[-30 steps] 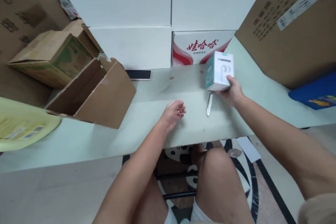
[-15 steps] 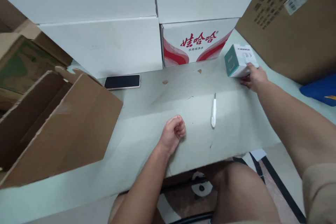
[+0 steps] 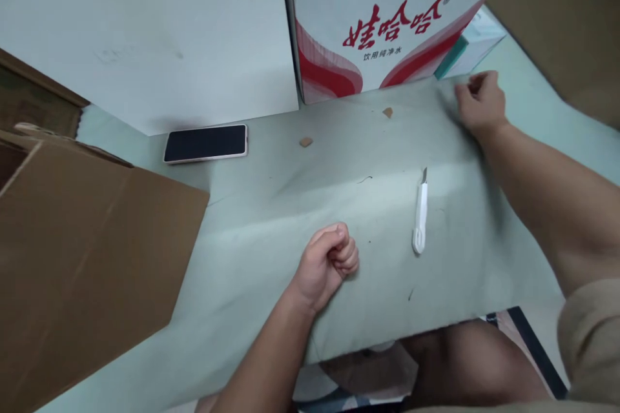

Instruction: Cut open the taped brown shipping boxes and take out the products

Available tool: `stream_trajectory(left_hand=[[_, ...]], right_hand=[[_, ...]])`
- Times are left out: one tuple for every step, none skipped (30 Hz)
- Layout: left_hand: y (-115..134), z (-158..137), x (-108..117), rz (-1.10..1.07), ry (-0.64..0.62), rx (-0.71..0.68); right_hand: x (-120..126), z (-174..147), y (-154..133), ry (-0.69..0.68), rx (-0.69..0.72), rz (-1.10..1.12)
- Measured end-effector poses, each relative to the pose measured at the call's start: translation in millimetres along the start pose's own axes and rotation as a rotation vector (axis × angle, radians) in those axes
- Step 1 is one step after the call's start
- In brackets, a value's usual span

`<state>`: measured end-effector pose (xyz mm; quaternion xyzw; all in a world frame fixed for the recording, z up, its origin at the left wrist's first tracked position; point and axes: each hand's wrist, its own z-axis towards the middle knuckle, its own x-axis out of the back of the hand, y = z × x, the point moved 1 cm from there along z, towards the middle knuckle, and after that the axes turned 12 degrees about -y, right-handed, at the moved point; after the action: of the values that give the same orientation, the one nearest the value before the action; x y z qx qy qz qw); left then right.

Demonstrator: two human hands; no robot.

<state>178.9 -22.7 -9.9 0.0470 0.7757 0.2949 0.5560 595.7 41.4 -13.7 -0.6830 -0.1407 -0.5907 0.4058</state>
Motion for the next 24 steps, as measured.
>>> stream_trajectory(left_hand=[[-0.6,-0.3,-0.1,0.009,0.006,-0.004],[-1.2,-0.5,-0.3,0.02,0.012,-0.008],[-1.9,-0.8,-0.7,0.031,0.018,-0.014],[-2.4,-1.2,-1.3,0.043,0.024,-0.021],[-2.9,-1.9,-1.9,0.055,0.029,-0.028],[-3.1,-2.7,-2.5,0.066,0.034,-0.036],[-3.0,-4.0,-2.9,0.077,0.04,-0.045],[-2.4,-5.6,-3.3,0.086,0.046,-0.056],[-1.3,-7.6,-3.5,0.089,0.053,-0.071],[0.4,-10.1,-3.6,0.087,0.058,-0.088],[2.6,-13.1,-3.8,0.08,0.061,-0.11],[5.1,-16.6,-4.2,0.069,0.062,-0.133],[7.8,-20.6,-4.7,0.055,0.061,-0.158],[10.6,-25.0,-5.3,0.041,0.059,-0.183],[13.2,-29.6,-6.1,0.029,0.058,-0.206],[15.7,-34.3,-6.9,0.019,0.055,-0.225],[17.9,-38.9,-7.5,0.012,0.052,-0.241],[20.0,-43.2,-7.8,0.007,0.051,-0.254],[22.0,-47.1,-7.8,0.005,0.051,-0.264],[24.0,-50.5,-7.4,0.006,0.053,-0.271],[26.0,-53.4,-6.6,0.009,0.056,-0.278],[28.1,-56.0,-5.7,0.014,0.061,-0.284],[30.3,-58.4,-4.7,0.023,0.066,-0.291],[32.5,-60.6,-3.6,0.035,0.071,-0.297]], right_hand=[[-0.1,-6.5,-3.9,-0.041,-0.005,-0.061],[1.3,-12.4,-8.5,-0.079,-0.023,-0.082],[4.2,-17.5,-14.0,-0.114,-0.006,-0.116],[8.3,-21.8,-19.9,-0.144,0.011,-0.14],[13.4,-25.7,-25.9,-0.169,0.017,-0.149],[18.8,-29.6,-32.3,-0.196,0.012,-0.152],[24.1,-34.1,-39.5,-0.224,0.003,-0.16],[28.7,-39.7,-47.9,-0.251,-0.008,-0.172],[32.3,-47.0,-57.7,-0.275,-0.01,-0.183],[34.6,-56.3,-69.3,-0.293,0.002,-0.19],[35.7,-67.8,-82.7,-0.304,0.031,-0.194],[35.8,-81.3,-98.0,-0.313,0.075,-0.193],[35.2,-96.5,-115.1,-0.324,0.131,-0.189],[34.3,-113.1,-134.3,-0.334,0.192,-0.186],[33.8,-130.5,-155.8,-0.344,0.255,-0.189],[33.9,-148.4,-180.0,-0.353,0.32,-0.172],[34.8,-166.3,-207.2,-0.367,0.392,-0.126],[36.5,-183.5,-237.3,-0.381,0.471,-0.062],[38.7,-199.7,-270.0,-0.405,0.564,0.103],[40.5,-214.2,-304.4,-0.457,0.669,0.266],[41.7,-226.4,-339.2,-0.48,0.756,0.399],[41.1,-236.0,-372.8,-0.505,0.823,0.469],[38.7,-242.6,-403.7,-0.511,0.863,0.497],[34.0,-246.2,-430.1,-0.512,0.831,0.498]])
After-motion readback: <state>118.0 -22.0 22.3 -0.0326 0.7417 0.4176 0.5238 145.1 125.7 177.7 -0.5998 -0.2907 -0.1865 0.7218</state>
